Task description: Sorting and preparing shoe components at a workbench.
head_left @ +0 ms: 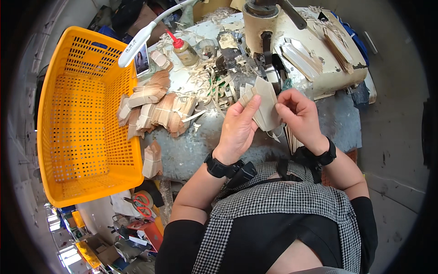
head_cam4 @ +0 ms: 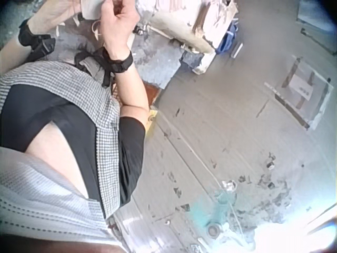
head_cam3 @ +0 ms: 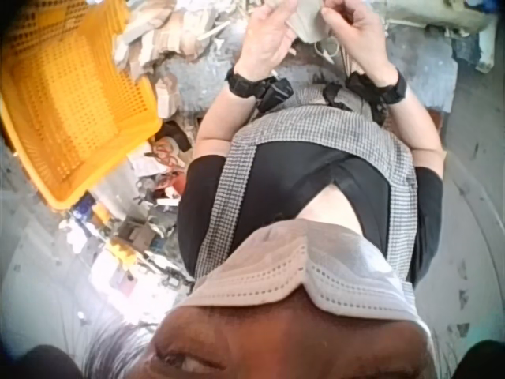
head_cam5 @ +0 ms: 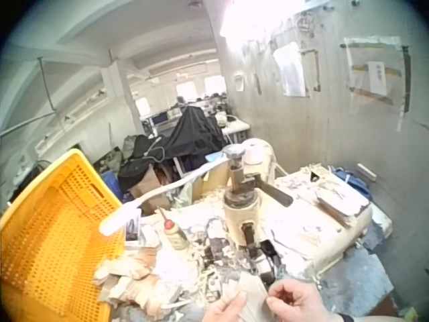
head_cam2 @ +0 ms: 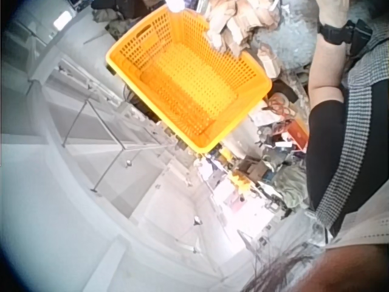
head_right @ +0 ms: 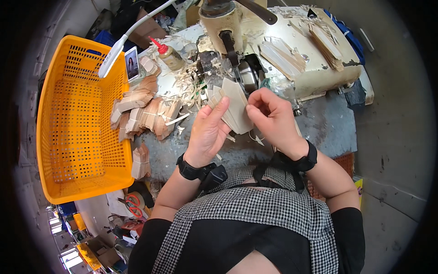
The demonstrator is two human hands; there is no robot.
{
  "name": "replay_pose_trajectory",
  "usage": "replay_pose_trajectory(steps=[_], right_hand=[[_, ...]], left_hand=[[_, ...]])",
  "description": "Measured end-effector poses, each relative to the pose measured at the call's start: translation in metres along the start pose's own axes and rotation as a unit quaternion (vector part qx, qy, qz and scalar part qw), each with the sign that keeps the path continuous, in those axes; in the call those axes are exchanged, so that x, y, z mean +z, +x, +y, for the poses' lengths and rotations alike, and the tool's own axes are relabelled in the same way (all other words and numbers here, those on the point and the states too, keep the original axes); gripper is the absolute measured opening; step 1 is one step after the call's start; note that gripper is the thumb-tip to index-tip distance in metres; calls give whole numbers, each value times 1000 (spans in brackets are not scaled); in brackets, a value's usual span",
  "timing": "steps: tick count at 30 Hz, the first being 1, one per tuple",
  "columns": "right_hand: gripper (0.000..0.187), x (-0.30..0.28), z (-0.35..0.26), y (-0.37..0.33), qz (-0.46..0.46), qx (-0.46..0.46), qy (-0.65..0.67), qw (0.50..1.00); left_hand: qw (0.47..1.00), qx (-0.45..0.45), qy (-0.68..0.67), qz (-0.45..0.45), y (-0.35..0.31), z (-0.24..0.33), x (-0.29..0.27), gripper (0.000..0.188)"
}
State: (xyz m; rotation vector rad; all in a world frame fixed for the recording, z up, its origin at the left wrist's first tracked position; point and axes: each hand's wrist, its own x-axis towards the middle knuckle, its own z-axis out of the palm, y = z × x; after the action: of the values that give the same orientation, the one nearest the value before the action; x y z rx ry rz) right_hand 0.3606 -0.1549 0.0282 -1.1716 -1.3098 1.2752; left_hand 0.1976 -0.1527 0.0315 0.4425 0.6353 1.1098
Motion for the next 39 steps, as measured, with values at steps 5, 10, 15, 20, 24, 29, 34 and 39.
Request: replay_pose_trajectory(steps=[5,10,15,20,24,29,34,39], right_hand=[[5,-8,-7,5,-36,27,50,998],[14,-12,-10,8,-48,88,93,991],[32,-15,-10,10,-63,97,150,982],[31,-17,-11,11,-80,115,170,975],[26,-18,-7,12,-74,132,151,977],[22,-16,-7,13,-84,155,137,975],[19,-24,-17,15,-162,206,117,958],[14,-20,-7,13,-123,86,27,988]], left_hand=[[1000,13,11,7,1,-3,-3,28],[998,31,28,43,2,-1,-5,26],[998,40,13,44,2,8,-7,25],[997,43,-1,60,3,7,-7,24],[997,33,4,65,4,10,-9,18],[997,11,67,49,3,14,-11,11],[994,50,61,70,3,20,-15,12],[996,45,42,60,2,28,-21,15]])
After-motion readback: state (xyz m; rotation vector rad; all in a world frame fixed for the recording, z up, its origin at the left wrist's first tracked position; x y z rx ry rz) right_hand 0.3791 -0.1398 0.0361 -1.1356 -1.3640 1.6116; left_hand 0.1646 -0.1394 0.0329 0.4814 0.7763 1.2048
